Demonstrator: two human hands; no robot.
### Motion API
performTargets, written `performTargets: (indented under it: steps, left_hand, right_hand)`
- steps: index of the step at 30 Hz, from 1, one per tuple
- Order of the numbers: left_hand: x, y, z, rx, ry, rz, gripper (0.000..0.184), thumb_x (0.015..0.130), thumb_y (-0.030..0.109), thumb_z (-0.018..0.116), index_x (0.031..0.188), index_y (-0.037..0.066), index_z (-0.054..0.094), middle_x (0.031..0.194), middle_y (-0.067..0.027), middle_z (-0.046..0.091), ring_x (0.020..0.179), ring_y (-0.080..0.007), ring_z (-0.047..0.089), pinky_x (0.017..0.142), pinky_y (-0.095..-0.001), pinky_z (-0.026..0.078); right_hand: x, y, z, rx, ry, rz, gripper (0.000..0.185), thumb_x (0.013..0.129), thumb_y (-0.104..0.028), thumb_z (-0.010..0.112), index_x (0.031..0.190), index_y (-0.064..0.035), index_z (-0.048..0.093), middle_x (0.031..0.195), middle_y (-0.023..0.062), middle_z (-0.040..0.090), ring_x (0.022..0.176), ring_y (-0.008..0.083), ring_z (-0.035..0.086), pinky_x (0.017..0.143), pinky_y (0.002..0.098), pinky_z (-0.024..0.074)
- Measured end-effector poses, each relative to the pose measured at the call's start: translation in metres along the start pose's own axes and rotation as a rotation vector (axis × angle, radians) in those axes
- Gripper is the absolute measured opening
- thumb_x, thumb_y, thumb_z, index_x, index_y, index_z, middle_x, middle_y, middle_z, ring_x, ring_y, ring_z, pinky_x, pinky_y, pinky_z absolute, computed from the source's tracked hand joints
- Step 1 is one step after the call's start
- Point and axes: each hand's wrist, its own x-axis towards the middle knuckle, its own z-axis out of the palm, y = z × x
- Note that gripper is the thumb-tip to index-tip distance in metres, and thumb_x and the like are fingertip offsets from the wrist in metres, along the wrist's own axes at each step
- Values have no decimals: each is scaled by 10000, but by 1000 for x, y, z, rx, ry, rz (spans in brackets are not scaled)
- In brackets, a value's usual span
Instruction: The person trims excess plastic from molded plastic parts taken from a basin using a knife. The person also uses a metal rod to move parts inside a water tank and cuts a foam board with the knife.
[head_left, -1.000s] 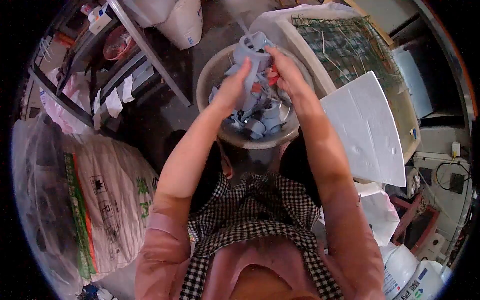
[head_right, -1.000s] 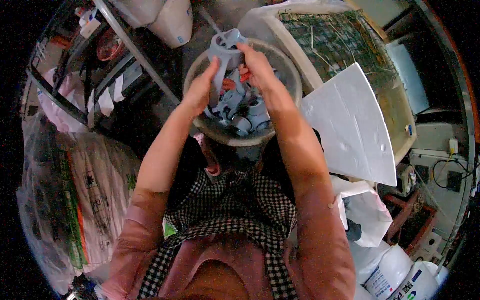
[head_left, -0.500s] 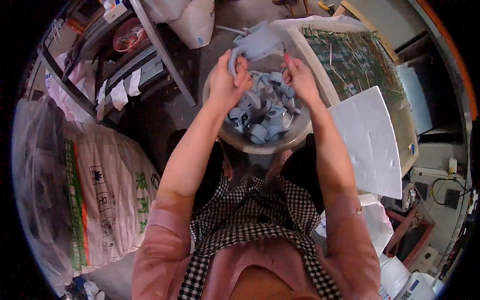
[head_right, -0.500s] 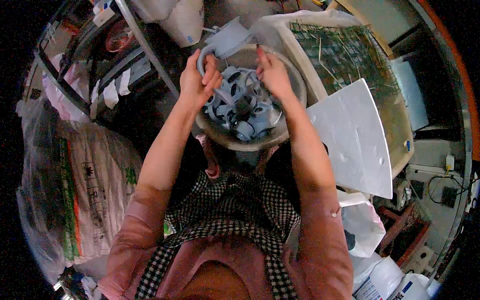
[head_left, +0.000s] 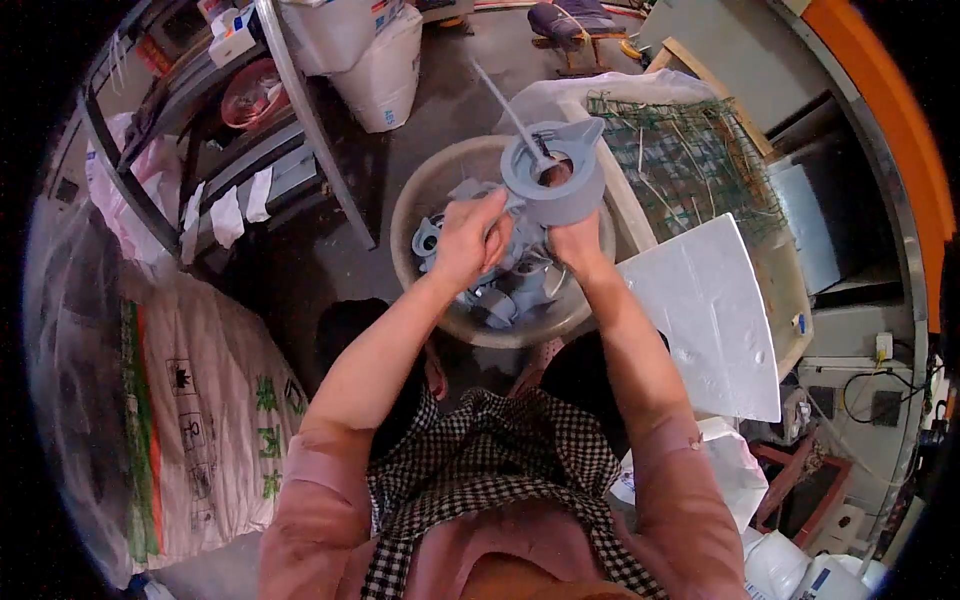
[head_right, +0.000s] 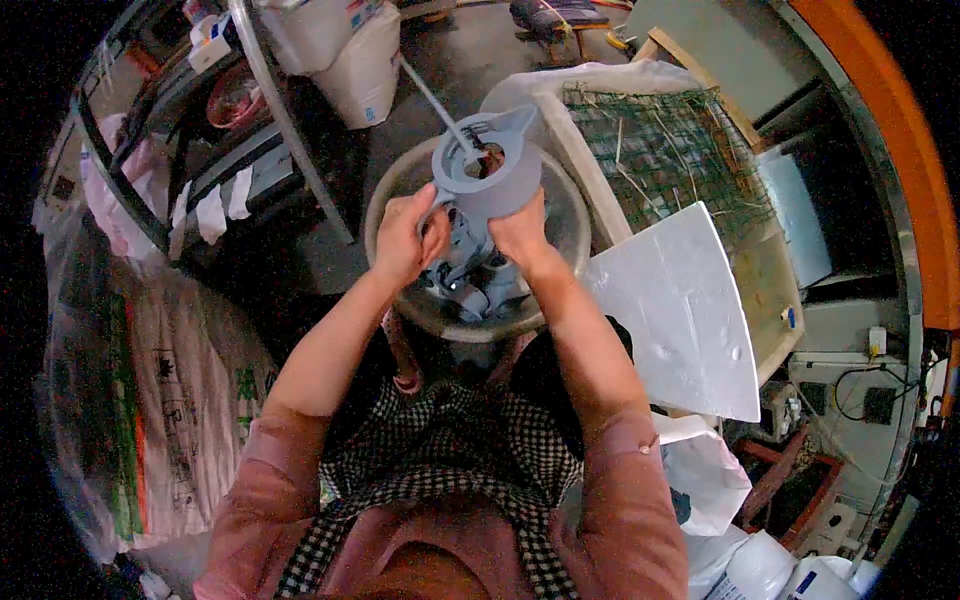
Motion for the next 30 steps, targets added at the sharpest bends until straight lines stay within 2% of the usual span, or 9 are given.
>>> performTargets:
  steps: [4,8,10,14,17,20,22,25,30]
  left_hand:
    - [-1,1,-2,-70,-20,-7,575,902,385,378,448,37,437,323,-24,305,268,-132,297,312,-240,233]
    - [0,-1,-4,-125,23,-48,573,891,389,404,438,39,407,334,-22,303,263,-122,278,310,-239,223]
    - [2,-2,-5,-111,-21,-17,581,904,405,359,449,47,416,321,-20,288,253,-131,266,306,-242,225]
    - [3,-6,-1,-155,-13,-76,582,905,417,340,459,53,418,320,-14,274,256,-134,261,311,-247,223]
    - [7,-7,-7,-198,0,-72,578,905,420,334,462,59,418,319,-14,271,260,-135,267,316,-253,227]
    - [8,-5,-8,-261,0,-91,566,906,398,348,469,46,416,325,-22,279,261,-137,271,324,-259,237]
    - [7,-1,-5,-290,-1,-121,556,906,376,365,473,31,414,332,-29,288,260,-137,271,329,-262,246]
    - [5,2,1,-209,6,-148,596,898,438,327,430,73,379,312,-14,263,269,-138,249,323,-264,207]
    - [12,-7,-4,-266,-33,-188,631,897,461,288,389,91,341,302,-14,251,260,-148,225,321,-265,214]
  right_hand:
    - [4,1,0,121,0,104,233,769,-123,539,973,-16,579,920,170,602,856,338,571,750,371,446]
    - [1,5,-3,211,-111,173,229,770,-117,536,975,-26,582,925,176,603,864,342,569,752,373,446]
    - [-5,1,1,-114,29,59,212,768,-119,519,952,-42,592,922,179,604,858,358,566,739,384,446]
    - [-4,9,10,-183,52,4,181,765,-128,498,891,-54,604,883,173,611,831,365,567,710,404,450]
    - [0,10,7,-10,-90,-90,165,758,-145,484,814,-50,606,814,175,612,801,385,559,692,434,447]
    - [-10,16,13,106,-14,79,111,710,-127,523,750,-67,607,750,143,611,760,365,566,650,430,454]
    - [-13,25,11,-393,46,-200,80,654,-113,566,717,-81,603,724,111,608,712,342,571,595,409,459]
    - [-11,23,-2,-564,-42,-139,102,616,-104,594,717,-90,597,720,81,608,673,320,573,549,396,455]
    - [-4,14,8,-169,32,-126,141,658,-73,565,793,-60,602,770,125,605,751,338,575,645,388,467]
